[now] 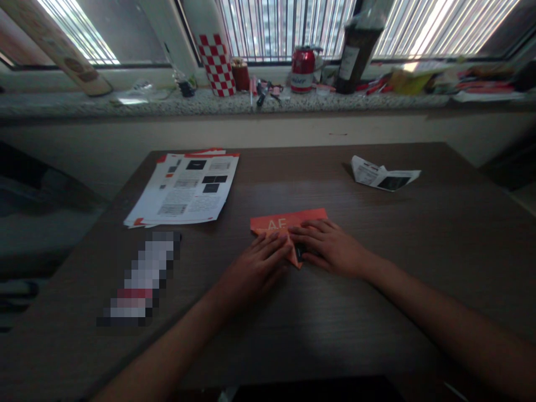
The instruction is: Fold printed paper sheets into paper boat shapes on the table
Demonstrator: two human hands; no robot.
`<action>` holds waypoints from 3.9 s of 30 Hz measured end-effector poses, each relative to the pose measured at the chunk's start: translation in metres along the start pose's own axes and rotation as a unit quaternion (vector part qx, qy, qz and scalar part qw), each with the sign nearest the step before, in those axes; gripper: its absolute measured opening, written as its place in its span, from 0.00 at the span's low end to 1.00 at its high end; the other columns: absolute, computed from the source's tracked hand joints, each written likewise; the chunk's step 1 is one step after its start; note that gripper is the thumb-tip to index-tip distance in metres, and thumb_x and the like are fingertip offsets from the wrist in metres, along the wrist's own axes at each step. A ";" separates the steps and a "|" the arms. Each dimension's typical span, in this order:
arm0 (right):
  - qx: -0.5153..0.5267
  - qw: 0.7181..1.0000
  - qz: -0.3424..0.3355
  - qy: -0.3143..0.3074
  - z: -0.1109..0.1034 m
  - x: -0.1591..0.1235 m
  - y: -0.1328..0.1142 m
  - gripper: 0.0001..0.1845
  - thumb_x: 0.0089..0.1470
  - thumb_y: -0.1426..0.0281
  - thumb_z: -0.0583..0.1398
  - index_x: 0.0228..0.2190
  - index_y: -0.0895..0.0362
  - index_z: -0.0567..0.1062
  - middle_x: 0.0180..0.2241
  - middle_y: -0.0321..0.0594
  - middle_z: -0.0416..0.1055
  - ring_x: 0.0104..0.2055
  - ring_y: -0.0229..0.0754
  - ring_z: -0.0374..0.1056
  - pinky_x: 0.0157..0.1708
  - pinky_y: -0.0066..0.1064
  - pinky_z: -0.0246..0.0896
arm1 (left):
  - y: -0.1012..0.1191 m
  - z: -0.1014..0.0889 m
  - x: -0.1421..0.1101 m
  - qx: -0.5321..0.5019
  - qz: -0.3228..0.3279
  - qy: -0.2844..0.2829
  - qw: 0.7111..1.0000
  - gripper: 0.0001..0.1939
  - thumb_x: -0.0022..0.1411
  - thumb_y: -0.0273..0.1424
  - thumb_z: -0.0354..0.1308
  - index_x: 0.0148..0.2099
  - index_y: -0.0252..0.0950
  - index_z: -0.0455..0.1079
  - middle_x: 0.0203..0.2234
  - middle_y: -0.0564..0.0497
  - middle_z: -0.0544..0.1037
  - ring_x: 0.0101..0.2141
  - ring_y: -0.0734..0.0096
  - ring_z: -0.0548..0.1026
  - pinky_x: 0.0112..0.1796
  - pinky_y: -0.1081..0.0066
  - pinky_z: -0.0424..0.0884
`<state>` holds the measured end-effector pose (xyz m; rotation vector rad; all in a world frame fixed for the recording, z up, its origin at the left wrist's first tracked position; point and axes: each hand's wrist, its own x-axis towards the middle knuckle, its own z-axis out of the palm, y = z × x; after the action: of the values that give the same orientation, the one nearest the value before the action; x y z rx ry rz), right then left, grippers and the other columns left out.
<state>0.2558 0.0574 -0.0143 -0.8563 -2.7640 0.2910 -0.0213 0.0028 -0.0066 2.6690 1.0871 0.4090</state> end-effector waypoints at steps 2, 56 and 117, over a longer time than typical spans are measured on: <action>0.005 1.000 0.003 0.001 -0.001 0.000 -0.001 0.27 0.71 0.58 0.56 0.67 0.53 0.67 0.69 0.43 0.65 0.66 0.57 0.62 0.64 0.57 0.56 | 0.000 0.000 -0.004 0.018 0.019 -0.002 1.000 0.24 0.79 0.35 0.51 0.72 0.38 0.62 0.71 0.41 0.62 0.72 0.54 0.56 0.68 0.48 0.60; 0.049 0.995 0.077 0.040 -0.001 0.004 -0.025 0.34 0.64 0.50 0.62 0.65 0.51 0.68 0.65 0.47 0.70 0.68 0.58 0.61 0.64 0.56 0.58 | 0.009 -0.005 -0.028 -0.003 -0.028 -0.017 0.999 0.25 0.78 0.37 0.52 0.74 0.45 0.60 0.68 0.49 0.69 0.67 0.58 0.65 0.66 0.52 0.61; 0.110 0.991 0.027 0.069 -0.006 -0.006 -0.002 0.25 0.72 0.59 0.56 0.65 0.52 0.67 0.63 0.47 0.72 0.66 0.52 0.64 0.65 0.53 0.59 | -0.015 -0.004 0.033 0.090 -0.090 -0.005 0.992 0.26 0.80 0.43 0.46 0.72 0.38 0.63 0.69 0.43 0.67 0.67 0.55 0.65 0.67 0.51 0.58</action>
<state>0.2614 0.0530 -0.0086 -0.8615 -2.5260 0.5145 -0.0098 0.0370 -0.0025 2.6884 1.4091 0.2750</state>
